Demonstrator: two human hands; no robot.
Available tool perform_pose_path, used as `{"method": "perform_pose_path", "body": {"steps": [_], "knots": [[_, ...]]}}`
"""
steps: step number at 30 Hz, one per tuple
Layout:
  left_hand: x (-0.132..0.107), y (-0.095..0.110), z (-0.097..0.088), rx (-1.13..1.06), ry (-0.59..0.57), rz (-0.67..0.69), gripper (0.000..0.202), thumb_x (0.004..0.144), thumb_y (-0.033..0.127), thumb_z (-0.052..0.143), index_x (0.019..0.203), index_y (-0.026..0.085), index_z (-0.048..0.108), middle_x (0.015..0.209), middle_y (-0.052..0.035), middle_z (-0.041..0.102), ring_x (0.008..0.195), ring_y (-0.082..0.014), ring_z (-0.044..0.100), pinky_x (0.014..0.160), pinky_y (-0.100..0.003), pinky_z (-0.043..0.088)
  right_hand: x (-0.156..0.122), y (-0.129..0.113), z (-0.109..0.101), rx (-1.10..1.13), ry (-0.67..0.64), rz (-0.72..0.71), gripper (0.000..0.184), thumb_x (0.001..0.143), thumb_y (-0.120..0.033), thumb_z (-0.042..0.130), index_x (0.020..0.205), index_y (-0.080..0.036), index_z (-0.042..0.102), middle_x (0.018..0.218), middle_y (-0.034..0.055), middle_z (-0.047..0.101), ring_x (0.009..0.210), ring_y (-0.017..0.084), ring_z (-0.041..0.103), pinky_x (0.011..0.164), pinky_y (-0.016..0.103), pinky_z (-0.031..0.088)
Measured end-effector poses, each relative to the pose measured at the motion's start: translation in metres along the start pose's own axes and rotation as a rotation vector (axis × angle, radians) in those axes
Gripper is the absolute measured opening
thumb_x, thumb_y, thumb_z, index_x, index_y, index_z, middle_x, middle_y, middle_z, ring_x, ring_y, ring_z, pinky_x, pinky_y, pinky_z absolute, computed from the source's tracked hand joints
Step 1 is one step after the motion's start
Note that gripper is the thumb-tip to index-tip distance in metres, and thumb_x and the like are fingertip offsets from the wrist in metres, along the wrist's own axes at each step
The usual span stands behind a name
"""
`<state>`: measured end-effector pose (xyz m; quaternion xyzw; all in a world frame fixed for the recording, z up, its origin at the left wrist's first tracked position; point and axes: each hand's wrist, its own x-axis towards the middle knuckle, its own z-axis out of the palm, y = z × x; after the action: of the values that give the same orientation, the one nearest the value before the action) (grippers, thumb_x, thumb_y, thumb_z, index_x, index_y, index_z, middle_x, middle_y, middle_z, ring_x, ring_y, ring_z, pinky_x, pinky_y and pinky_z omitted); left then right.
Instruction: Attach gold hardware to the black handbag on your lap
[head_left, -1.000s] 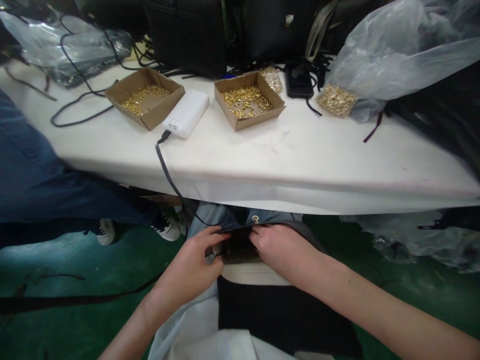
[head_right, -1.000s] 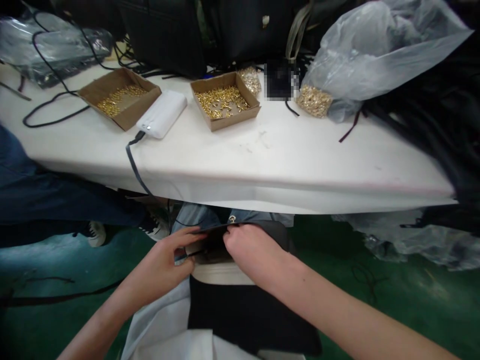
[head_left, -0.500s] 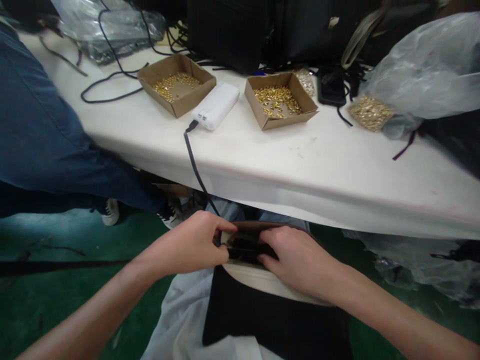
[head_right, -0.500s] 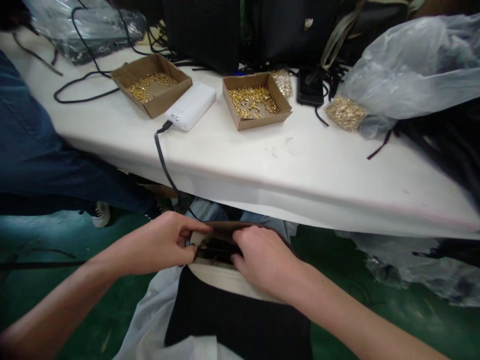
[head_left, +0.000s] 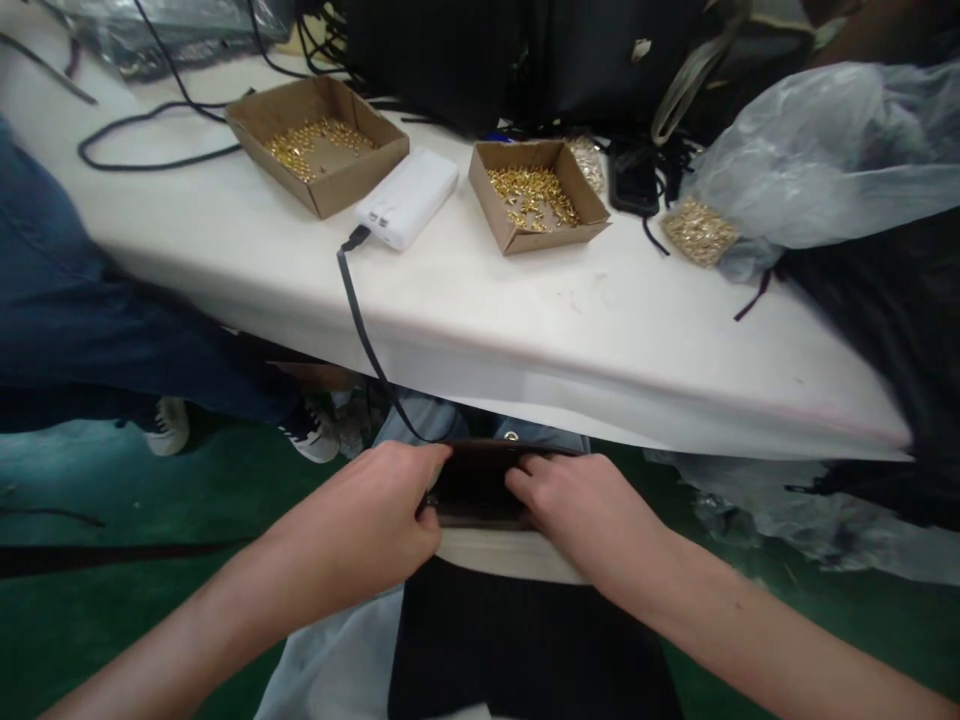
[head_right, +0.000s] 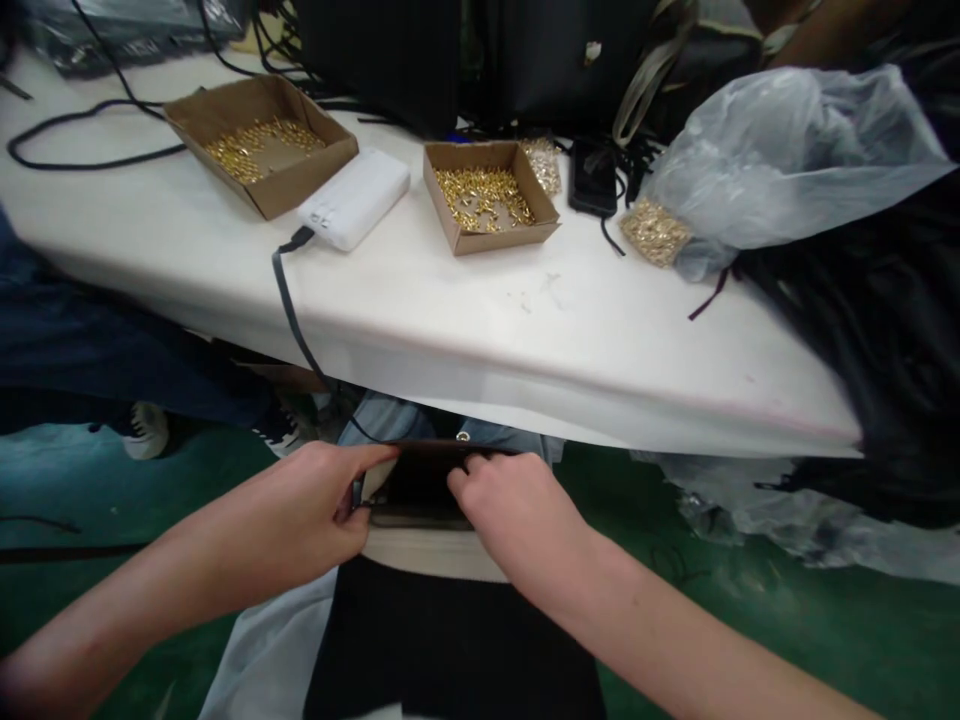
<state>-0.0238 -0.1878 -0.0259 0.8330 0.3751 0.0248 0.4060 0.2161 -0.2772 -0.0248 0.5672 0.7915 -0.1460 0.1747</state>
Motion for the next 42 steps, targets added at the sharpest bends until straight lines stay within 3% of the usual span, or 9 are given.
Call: {"method": "perform_pose_path", "body": {"steps": [3, 7, 10, 14, 18, 21, 25, 32, 42], "knots": [[-0.002, 0.002, -0.01, 0.122, -0.059, 0.026, 0.041, 0.08, 0.008, 0.058, 0.111, 0.027, 0.075, 0.099, -0.0081, 0.081, 0.089, -0.0286, 0.078, 0.072, -0.033, 0.052, 0.008, 0.0, 0.001, 0.033, 0.048, -0.165, 0.014, 0.106, -0.014, 0.066, 0.1, -0.02, 0.077, 0.102, 0.0067, 0.076, 0.091, 0.026, 0.075, 0.063, 0.035, 0.046], [-0.005, -0.009, -0.006, 0.037, -0.037, 0.047, 0.046, 0.081, 0.006, 0.055, 0.117, 0.027, 0.074, 0.111, -0.0068, 0.081, 0.104, -0.0282, 0.078, 0.083, -0.034, 0.056, 0.005, -0.004, 0.006, 0.028, 0.199, -0.202, 0.017, 0.103, -0.007, 0.065, 0.113, -0.018, 0.074, 0.113, 0.0088, 0.072, 0.088, 0.023, 0.071, 0.063, 0.034, 0.048], [-0.005, -0.015, 0.003, -0.012, 0.003, 0.031, 0.057, 0.08, 0.005, 0.054, 0.129, 0.027, 0.073, 0.121, -0.0065, 0.081, 0.113, -0.0277, 0.076, 0.091, -0.033, 0.058, 0.003, -0.008, 0.008, -0.018, 0.13, -0.207, 0.013, 0.101, -0.008, 0.067, 0.105, -0.017, 0.075, 0.107, 0.0091, 0.074, 0.087, 0.025, 0.073, 0.062, 0.034, 0.048], [-0.004, -0.016, 0.009, -0.032, 0.015, 0.082, 0.069, 0.079, 0.003, 0.053, 0.141, 0.029, 0.071, 0.128, -0.0068, 0.078, 0.12, -0.0275, 0.074, 0.107, -0.039, 0.057, 0.009, -0.012, 0.005, -0.051, 0.05, -0.015, 0.018, 0.1, -0.004, 0.064, 0.108, -0.016, 0.076, 0.105, 0.0104, 0.078, 0.086, 0.027, 0.077, 0.061, 0.035, 0.049], [-0.005, -0.018, 0.006, -0.038, 0.019, 0.085, 0.07, 0.081, 0.005, 0.054, 0.145, 0.029, 0.07, 0.126, -0.0062, 0.079, 0.114, -0.0275, 0.075, 0.106, -0.039, 0.059, 0.016, -0.016, 0.001, -0.02, 0.047, 0.028, 0.018, 0.103, -0.008, 0.064, 0.112, -0.017, 0.078, 0.111, 0.011, 0.079, 0.095, 0.029, 0.078, 0.065, 0.035, 0.053], [-0.005, -0.02, 0.005, -0.063, 0.021, 0.076, 0.069, 0.084, 0.006, 0.055, 0.147, 0.029, 0.069, 0.123, -0.0051, 0.079, 0.108, -0.0258, 0.075, 0.101, -0.037, 0.06, 0.017, -0.016, -0.002, -0.02, 0.013, 0.028, 0.017, 0.104, -0.012, 0.066, 0.1, -0.016, 0.081, 0.112, 0.0133, 0.079, 0.106, 0.03, 0.077, 0.071, 0.035, 0.057], [-0.002, -0.021, 0.005, -0.081, 0.022, 0.078, 0.067, 0.086, 0.008, 0.056, 0.148, 0.03, 0.069, 0.125, -0.0038, 0.078, 0.109, -0.0251, 0.074, 0.102, -0.037, 0.059, 0.019, -0.015, -0.004, -0.019, 0.046, 0.03, 0.019, 0.106, -0.011, 0.063, 0.115, -0.017, 0.078, 0.116, 0.0134, 0.08, 0.104, 0.029, 0.078, 0.075, 0.036, 0.061], [-0.005, -0.024, 0.009, -0.094, 0.018, 0.092, 0.07, 0.089, 0.008, 0.057, 0.156, 0.031, 0.062, 0.129, -0.0041, 0.076, 0.111, -0.0246, 0.074, 0.106, -0.037, 0.059, 0.036, -0.019, 0.002, -0.052, 0.046, -0.006, 0.023, 0.103, -0.005, 0.061, 0.118, -0.011, 0.077, 0.102, 0.0167, 0.083, 0.09, 0.029, 0.082, 0.073, 0.035, 0.061], [-0.015, -0.035, 0.019, -0.284, 0.014, 0.047, 0.057, 0.103, 0.027, 0.063, 0.159, 0.034, 0.06, 0.154, -0.0071, 0.063, 0.142, -0.0269, 0.061, 0.126, -0.045, 0.049, 0.042, -0.016, 0.017, -0.07, 0.072, -0.135, 0.028, 0.107, -0.01, 0.055, 0.124, -0.014, 0.077, 0.117, 0.0148, 0.08, 0.088, 0.029, 0.08, 0.071, 0.04, 0.064]]}}
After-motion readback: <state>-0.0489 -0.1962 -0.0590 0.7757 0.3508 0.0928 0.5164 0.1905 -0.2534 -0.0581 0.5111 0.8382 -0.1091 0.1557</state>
